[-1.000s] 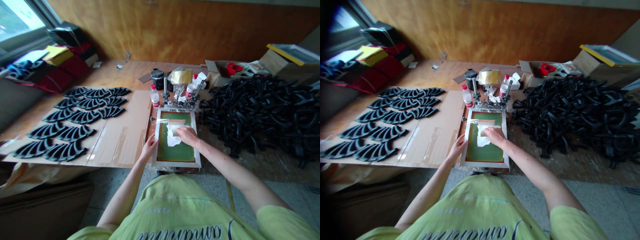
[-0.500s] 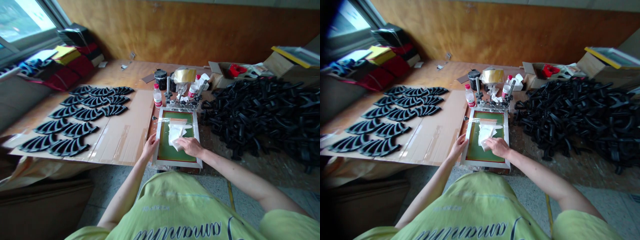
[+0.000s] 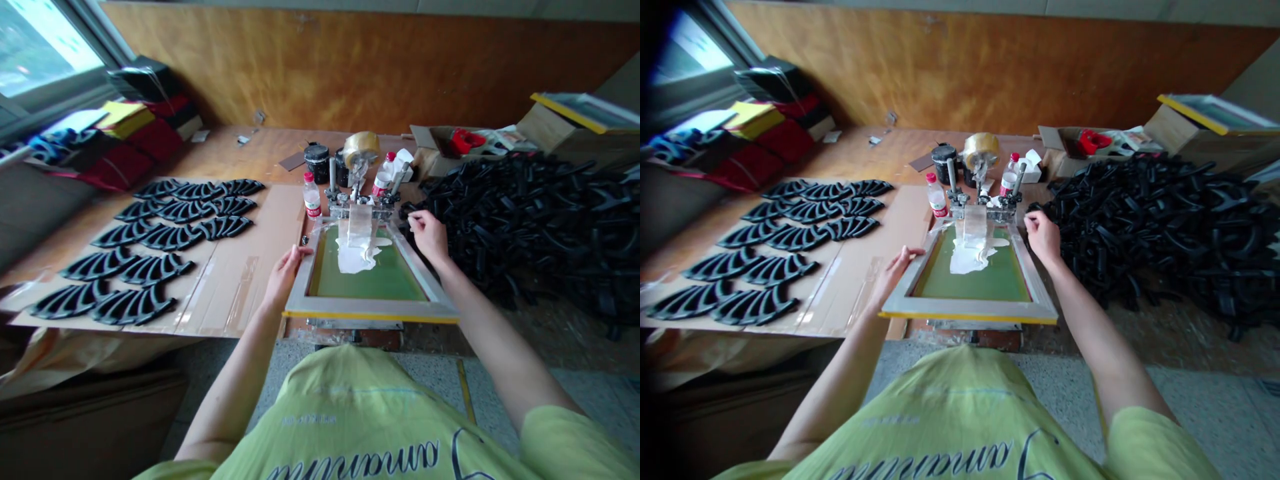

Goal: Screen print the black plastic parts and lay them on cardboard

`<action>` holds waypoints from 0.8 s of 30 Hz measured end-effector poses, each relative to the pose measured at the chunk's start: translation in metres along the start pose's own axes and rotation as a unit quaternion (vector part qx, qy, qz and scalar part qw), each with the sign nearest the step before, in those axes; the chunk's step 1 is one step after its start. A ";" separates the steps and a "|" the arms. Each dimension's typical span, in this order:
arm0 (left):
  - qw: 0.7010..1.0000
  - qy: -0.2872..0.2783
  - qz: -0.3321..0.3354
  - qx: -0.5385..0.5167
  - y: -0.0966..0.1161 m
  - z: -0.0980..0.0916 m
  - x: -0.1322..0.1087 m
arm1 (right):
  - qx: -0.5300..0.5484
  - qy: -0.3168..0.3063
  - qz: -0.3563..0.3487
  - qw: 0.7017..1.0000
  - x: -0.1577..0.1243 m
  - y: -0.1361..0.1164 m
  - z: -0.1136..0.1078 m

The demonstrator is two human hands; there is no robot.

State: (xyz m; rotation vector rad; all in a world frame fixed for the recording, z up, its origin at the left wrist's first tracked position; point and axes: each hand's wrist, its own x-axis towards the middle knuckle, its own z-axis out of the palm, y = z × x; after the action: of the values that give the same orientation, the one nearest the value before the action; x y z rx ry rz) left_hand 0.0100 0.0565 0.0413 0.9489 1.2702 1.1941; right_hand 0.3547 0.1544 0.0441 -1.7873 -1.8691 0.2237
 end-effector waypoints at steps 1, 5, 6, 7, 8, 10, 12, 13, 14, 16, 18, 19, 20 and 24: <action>1.000 0.000 0.027 -0.013 0.014 0.004 0.007 | -0.002 -0.027 0.017 1.000 -0.009 0.012 0.004; 0.993 -0.002 0.096 -0.064 0.062 0.022 0.043 | -0.010 -0.153 -0.044 0.987 -0.064 0.016 0.050; 0.993 -0.005 0.101 -0.067 0.070 0.026 0.049 | -0.025 -0.167 -0.073 0.983 -0.076 0.009 0.063; 0.992 -0.005 0.108 -0.069 0.075 0.029 0.054 | -0.049 -0.179 -0.096 0.978 -0.085 0.000 0.074; 0.991 0.000 0.117 -0.070 0.076 0.031 0.055 | -0.077 -0.187 -0.110 0.973 -0.092 -0.009 0.082; 0.989 0.030 0.127 -0.073 0.065 0.036 0.047 | -0.121 -0.198 -0.090 0.969 -0.100 -0.026 0.090; 0.995 0.026 0.072 -0.061 0.038 0.043 0.022 | -0.121 -0.205 -0.030 0.971 -0.105 -0.044 0.089; 0.999 0.002 0.014 -0.048 0.019 0.048 0.006 | -0.108 -0.200 -0.003 0.974 -0.110 -0.053 0.088; 0.994 -0.074 -0.083 -0.017 -0.001 0.053 -0.012 | -0.090 -0.188 0.016 0.978 -0.117 -0.064 0.088; 0.964 -0.146 -0.220 -0.007 -0.039 0.063 -0.044 | -0.051 -0.161 -0.012 0.986 -0.135 -0.085 0.090; 0.956 -0.123 -0.259 -0.060 -0.068 0.066 -0.063 | -0.011 -0.162 -0.121 0.979 -0.150 -0.099 0.093; 0.954 -0.098 -0.271 -0.079 -0.078 0.062 -0.066 | 0.005 -0.172 -0.180 0.969 -0.152 -0.099 0.092; 0.954 -0.073 -0.278 -0.080 -0.085 0.053 -0.063 | 0.017 -0.179 -0.224 0.958 -0.149 -0.094 0.087; 0.972 0.006 -0.194 0.131 -0.098 -0.021 -0.024 | -0.059 -0.109 -0.127 0.984 -0.091 -0.012 0.037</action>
State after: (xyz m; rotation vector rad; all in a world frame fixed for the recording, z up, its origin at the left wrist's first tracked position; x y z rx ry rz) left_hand 0.0033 0.0144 -0.0527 0.8298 1.5650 0.7394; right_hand 0.3242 0.0739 -0.0055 -1.6315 -2.2870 0.2244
